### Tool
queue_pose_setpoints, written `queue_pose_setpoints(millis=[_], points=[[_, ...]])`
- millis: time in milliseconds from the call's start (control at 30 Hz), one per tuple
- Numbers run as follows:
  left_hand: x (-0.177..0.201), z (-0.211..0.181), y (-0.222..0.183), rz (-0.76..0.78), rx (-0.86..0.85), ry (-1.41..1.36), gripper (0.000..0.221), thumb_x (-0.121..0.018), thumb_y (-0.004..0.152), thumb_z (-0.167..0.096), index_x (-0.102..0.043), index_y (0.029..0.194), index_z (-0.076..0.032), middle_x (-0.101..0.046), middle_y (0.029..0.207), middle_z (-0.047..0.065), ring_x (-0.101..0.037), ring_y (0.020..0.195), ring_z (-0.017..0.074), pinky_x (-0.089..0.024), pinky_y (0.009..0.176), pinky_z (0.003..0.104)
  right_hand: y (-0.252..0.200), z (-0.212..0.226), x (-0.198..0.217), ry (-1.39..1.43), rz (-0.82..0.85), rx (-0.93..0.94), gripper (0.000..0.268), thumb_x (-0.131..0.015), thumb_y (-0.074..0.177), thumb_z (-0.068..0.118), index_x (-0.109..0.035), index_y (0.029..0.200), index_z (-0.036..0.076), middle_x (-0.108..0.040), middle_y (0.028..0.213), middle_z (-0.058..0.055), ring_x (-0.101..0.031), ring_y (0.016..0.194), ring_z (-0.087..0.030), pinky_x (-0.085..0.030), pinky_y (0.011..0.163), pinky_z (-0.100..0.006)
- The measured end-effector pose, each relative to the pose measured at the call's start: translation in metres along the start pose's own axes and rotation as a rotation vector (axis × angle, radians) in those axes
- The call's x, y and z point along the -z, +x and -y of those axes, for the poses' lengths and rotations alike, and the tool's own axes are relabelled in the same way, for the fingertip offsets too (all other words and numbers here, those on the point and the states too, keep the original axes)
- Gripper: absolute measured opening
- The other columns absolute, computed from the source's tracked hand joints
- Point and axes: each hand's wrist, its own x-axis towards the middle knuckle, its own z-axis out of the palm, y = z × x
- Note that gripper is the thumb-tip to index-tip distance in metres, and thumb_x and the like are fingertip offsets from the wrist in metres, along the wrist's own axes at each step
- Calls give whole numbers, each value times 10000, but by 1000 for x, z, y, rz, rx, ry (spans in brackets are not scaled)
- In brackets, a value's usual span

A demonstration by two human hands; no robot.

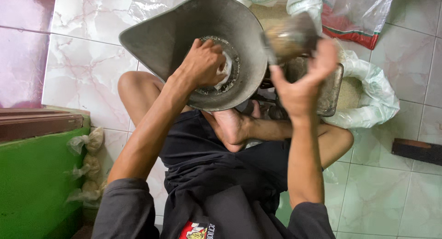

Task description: The person sits on the floor and uses a cup to transfer grains from a bag into a scale, then pours a measured amount of grains into a plastic bag and ties it closed.

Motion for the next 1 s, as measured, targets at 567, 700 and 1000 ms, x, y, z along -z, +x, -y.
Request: queue_pose_setpoints(millis=[567, 700, 1000], points=[[-11, -3, 0, 227, -74, -54, 196, -556, 855, -238, -662, 690, -226, -680, 669, 45, -623, 653, 307, -337, 844, 491, -124, -203, 122, -495, -437, -527, 876, -870, 899, 12, -177, 1407, 183, -378, 1459, -277, -421, 1374, -401, -492, 1014, -498], [-15, -2, -1, 241, -70, -54, 180, -555, 857, -221, -630, 694, -237, -659, 627, 56, -572, 588, 318, -317, 855, 478, -130, -234, 126, -587, -392, -531, 920, -903, 813, 60, -208, 1415, 100, -433, 1446, -277, -497, 1312, -436, -402, 1076, -448], [-20, -1, 5, 215, 11, -99, 312, -544, 730, -142, -768, 831, -335, -729, 809, 15, -640, 870, 287, -365, 818, 497, -133, -261, 116, -935, -225, -476, 882, -902, 807, 158, -263, 1413, 110, -562, 1258, -208, -626, 1045, -450, -468, 785, -473]])
